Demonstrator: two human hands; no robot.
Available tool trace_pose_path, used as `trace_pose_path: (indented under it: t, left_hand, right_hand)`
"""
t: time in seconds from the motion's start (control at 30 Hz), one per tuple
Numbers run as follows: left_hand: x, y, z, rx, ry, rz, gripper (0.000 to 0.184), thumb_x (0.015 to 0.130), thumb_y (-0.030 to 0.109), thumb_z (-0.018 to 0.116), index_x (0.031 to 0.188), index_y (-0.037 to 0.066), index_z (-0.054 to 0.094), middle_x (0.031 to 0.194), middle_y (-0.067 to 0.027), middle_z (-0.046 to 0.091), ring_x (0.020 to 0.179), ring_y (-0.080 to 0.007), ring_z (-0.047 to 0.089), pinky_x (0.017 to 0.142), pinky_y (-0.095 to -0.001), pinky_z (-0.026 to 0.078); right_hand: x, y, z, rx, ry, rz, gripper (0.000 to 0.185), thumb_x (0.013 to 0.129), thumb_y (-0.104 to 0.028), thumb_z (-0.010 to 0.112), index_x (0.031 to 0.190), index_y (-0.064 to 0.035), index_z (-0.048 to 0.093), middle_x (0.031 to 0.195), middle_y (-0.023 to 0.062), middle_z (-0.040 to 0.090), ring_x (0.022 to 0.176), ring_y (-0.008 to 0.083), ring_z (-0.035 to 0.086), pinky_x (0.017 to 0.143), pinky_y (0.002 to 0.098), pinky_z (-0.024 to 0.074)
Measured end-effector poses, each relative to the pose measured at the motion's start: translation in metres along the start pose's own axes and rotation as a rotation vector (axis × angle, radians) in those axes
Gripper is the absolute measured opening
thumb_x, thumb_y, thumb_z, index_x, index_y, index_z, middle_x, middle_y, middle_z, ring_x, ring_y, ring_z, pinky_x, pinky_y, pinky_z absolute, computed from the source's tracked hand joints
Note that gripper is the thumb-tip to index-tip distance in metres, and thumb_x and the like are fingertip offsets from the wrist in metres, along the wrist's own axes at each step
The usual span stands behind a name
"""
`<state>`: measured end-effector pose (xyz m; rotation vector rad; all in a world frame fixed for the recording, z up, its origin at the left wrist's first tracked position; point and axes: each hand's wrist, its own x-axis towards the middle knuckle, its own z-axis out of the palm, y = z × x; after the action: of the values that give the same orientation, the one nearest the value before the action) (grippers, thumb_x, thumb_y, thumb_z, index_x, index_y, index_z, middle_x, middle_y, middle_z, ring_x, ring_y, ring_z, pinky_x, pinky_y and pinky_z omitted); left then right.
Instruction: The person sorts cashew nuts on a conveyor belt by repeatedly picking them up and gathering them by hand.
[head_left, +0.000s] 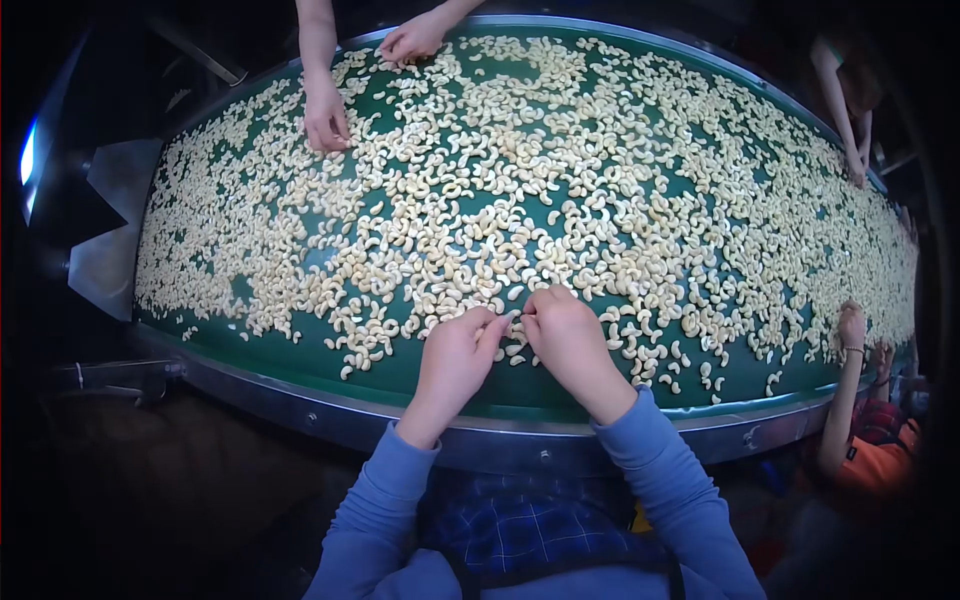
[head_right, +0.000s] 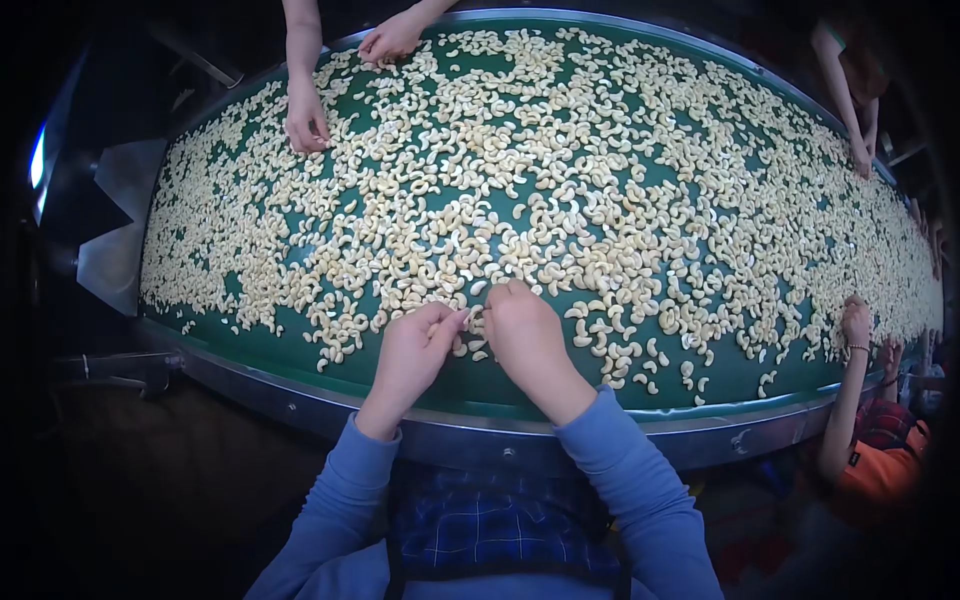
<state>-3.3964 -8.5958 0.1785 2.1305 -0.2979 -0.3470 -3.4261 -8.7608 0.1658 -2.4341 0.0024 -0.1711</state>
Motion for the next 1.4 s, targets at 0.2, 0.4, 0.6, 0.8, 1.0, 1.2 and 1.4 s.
trace_pose_path:
  t: [0.2, 0.4, 0.6, 0.8, 1.0, 1.2, 1.4]
  left_hand:
    - [-0.006, 0.02, 0.03, 0.594, 0.127, 0.086, 0.013, 0.093, 0.018, 0.059, 0.09, 0.006, 0.065, 0.068, -0.014, 0.065, 0.065, -0.0336, 0.065, 0.055, -0.0414, 0.049]
    - [0.004, 0.015, 0.029, -0.324, -0.12, -0.137, 0.029, 0.099, 0.028, 0.056, 0.088, 0.003, 0.064, 0.064, -0.0022, 0.06, 0.054, -0.0098, 0.055, 0.047, -0.0261, 0.04]
    - [0.023, 0.041, 0.055, -0.558, -0.24, -0.324, 0.038, 0.099, 0.035, 0.056, 0.081, 0.003, 0.066, 0.059, 0.003, 0.054, 0.05, -0.0028, 0.045, 0.047, -0.0169, 0.033]
    - [0.043, 0.075, 0.106, 0.304, 0.075, 0.219, 0.017, 0.092, 0.024, 0.063, 0.096, 0.008, 0.064, 0.06, -0.0117, 0.06, 0.057, -0.0248, 0.064, 0.052, -0.0364, 0.047]
    - [0.05, 0.078, 0.133, 0.566, 0.032, 0.181, 0.015, 0.09, 0.02, 0.062, 0.096, 0.007, 0.056, 0.064, -0.015, 0.062, 0.062, -0.0358, 0.064, 0.054, -0.0457, 0.048]
    - [0.03, 0.083, 0.129, -0.82, -0.323, -0.336, 0.019, 0.099, 0.022, 0.053, 0.096, 0.004, 0.056, 0.065, 0.0006, 0.055, 0.049, -0.0056, 0.044, 0.042, -0.0178, 0.029]
    - [0.033, 0.099, 0.141, -0.729, -0.143, -0.37, 0.034, 0.099, 0.033, 0.056, 0.082, 0.005, 0.06, 0.066, -0.0011, 0.057, 0.053, -0.0065, 0.05, 0.041, -0.018, 0.031]
  right_hand:
    - [-0.023, 0.03, -0.046, 0.651, -0.276, 0.379, 0.007, 0.089, -0.007, 0.06, 0.086, -0.0017, 0.059, 0.088, 0.0081, 0.062, 0.071, 0.0177, 0.065, 0.06, 0.0291, 0.0525]
    - [-0.038, 0.089, -0.093, 0.805, 0.057, 0.501, 0.019, 0.092, -0.022, 0.066, 0.084, -0.005, 0.061, 0.057, -0.005, 0.046, 0.049, 0.0055, 0.039, 0.046, 0.0214, 0.031]
    - [-0.01, 0.082, -0.078, -0.086, 0.16, 0.111, 0.015, 0.081, -0.019, 0.071, 0.082, -0.0061, 0.064, 0.073, 0.0106, 0.063, 0.067, 0.026, 0.064, 0.061, 0.0374, 0.05]
    - [-0.022, 0.098, -0.098, 0.197, -0.008, 0.211, 0.017, 0.078, -0.02, 0.074, 0.084, -0.0051, 0.067, 0.072, 0.012, 0.064, 0.071, 0.0297, 0.065, 0.063, 0.0394, 0.0507]
    - [-0.067, 0.133, -0.153, 0.416, -0.147, 0.435, 0.017, 0.079, -0.018, 0.075, 0.086, -0.0047, 0.068, 0.059, -0.0016, 0.05, 0.052, 0.0056, 0.043, 0.05, 0.0235, 0.0381]
    - [-0.052, 0.159, -0.172, 0.391, 0.002, 0.354, 0.017, 0.08, -0.016, 0.075, 0.091, -0.0041, 0.069, 0.064, -0.0008, 0.052, 0.057, 0.0066, 0.045, 0.053, 0.0231, 0.0376]
    - [-0.023, 0.152, -0.134, 0.023, 0.049, 0.155, 0.009, 0.076, -0.011, 0.071, 0.077, -0.0042, 0.065, 0.078, 0.0131, 0.065, 0.075, 0.0308, 0.064, 0.069, 0.0406, 0.0518]
